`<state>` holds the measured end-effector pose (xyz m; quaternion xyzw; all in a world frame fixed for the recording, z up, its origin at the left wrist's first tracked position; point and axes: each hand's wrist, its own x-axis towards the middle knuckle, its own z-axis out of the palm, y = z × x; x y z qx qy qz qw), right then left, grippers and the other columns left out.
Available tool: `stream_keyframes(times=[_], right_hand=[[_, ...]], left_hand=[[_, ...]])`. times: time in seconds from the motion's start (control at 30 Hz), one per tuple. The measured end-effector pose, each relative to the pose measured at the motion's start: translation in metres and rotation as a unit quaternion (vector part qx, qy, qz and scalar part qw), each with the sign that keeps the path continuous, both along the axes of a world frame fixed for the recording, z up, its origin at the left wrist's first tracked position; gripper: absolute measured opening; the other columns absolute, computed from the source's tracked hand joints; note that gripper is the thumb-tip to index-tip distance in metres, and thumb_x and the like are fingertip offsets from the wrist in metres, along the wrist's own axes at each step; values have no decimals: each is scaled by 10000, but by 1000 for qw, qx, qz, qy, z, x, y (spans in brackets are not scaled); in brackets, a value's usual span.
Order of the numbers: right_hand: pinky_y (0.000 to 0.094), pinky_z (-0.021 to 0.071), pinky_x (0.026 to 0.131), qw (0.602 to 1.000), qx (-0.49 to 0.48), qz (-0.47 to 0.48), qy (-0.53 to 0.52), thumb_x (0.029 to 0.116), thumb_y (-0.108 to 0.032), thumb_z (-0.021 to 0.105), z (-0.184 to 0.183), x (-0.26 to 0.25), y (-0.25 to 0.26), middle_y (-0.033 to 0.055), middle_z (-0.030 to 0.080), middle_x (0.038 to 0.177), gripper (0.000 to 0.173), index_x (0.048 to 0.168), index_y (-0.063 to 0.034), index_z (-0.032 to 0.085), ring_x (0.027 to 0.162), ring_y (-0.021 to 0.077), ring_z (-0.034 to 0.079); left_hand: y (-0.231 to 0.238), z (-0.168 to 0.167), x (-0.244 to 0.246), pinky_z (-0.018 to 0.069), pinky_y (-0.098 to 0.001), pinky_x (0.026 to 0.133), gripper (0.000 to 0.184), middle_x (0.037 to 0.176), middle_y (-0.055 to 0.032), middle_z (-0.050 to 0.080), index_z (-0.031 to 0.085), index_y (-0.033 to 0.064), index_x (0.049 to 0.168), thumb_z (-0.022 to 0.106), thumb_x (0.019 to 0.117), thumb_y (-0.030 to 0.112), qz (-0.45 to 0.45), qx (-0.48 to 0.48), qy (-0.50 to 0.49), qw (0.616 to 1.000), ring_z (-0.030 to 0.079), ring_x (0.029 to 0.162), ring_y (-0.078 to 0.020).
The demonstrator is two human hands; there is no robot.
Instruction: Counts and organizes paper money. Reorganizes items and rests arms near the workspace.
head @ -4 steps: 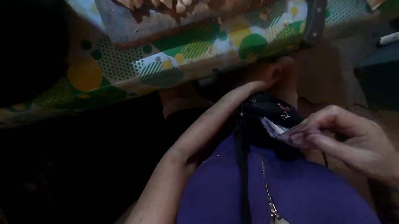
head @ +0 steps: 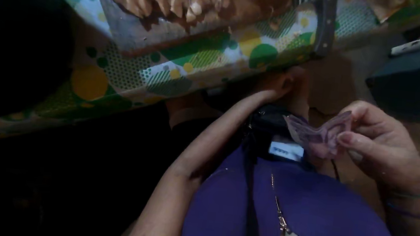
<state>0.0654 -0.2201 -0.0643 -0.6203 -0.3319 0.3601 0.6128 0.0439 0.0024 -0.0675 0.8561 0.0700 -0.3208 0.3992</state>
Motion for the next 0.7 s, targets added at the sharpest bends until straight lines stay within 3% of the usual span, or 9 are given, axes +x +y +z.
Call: stream_keyframes(times=[0.03, 0.07, 0.1, 0.2, 0.3, 0.5, 0.57, 0.63, 0.7], right_hand=[[138, 571, 689, 1000, 5, -23, -13, 988, -277, 665, 3, 3, 1, -134, 708, 926, 122, 1110, -277, 678, 768, -26, 665], [145, 576, 698, 998, 4, -50, -49, 981, -275, 676, 7, 7, 1, -138, 709, 945, 134, 1114, -287, 678, 786, -21, 669], [152, 581, 707, 992, -1, -76, -102, 980, -279, 677, 11, 11, 0, -148, 706, 972, 135, 1112, -299, 666, 809, -18, 671], [220, 597, 761, 965, 6, -139, -222, 977, -228, 663, 21, 32, -6, -120, 696, 1046, 165, 1131, -265, 615, 874, 33, 679], [261, 611, 787, 952, 30, -172, -251, 970, -204, 678, 15, 46, -9, -63, 683, 1041, 217, 1166, -165, 594, 881, 83, 681], [213, 588, 813, 917, 14, -137, -374, 990, -179, 666, 6, 32, 17, -57, 692, 1074, 200, 1158, -109, 581, 917, 23, 675], [238, 577, 870, 874, 20, -135, -467, 996, -136, 655, 3, 31, 24, 12, 697, 1107, 166, 1132, -65, 593, 1001, 64, 678], [333, 551, 916, 814, 19, -132, -566, 992, -110, 645, 1, 28, 29, 120, 694, 1111, 148, 1116, -33, 623, 1069, 192, 666], [368, 535, 912, 752, 20, -135, -645, 986, -116, 660, 0, 22, 37, 161, 687, 1099, 119, 1072, -36, 640, 1057, 264, 656]], left_hand=[[0, -75, 0, 525, -438, 988, 348, 1228, -257, 678, 602, -57, 1348, 554, 1049, 114, 43, -74, -168, 982, 673, 1124, -339], [1, -111, 6, 536, -451, 964, 348, 1207, -253, 679, 608, -41, 1344, 562, 1049, 139, 71, -136, -198, 968, 676, 1091, -333], [5, -118, 5, 526, -445, 978, 355, 1236, -232, 665, 588, -9, 1373, 557, 1060, 156, 92, -184, -165, 965, 658, 1112, -305], [27, -107, -16, 542, -421, 943, 371, 1234, -142, 684, 604, 85, 1391, 569, 1065, 258, 141, -226, -114, 957, 669, 1075, -209], [48, -101, -43, 555, -358, 874, 354, 1237, -98, 682, 611, 99, 1381, 570, 1063, 252, 184, -210, -121, 953, 665, 1014, -144], [72, -90, -90, 567, -369, 850, 332, 1195, -64, 718, 650, 106, 1336, 566, 1060, 271, 244, -153, -132, 949, 686, 1010, -139], [75, -75, -99, 559, -271, 763, 291, 1089, -18, 740, 693, 82, 1262, 589, 1047, 248, 268, -171, -195, 928, 681, 909, -68], [71, -53, -104, 537, -191, 672, 244, 1004, 25, 746, 701, 83, 1216, 586, 1040, 207, 276, -214, -242, 905, 671, 819, -19], [61, -32, -104, 476, -150, 579, 229, 935, 29, 744, 707, 70, 1195, 568, 1044, 170, 286, -278, -255, 881, 616, 700, -3]])
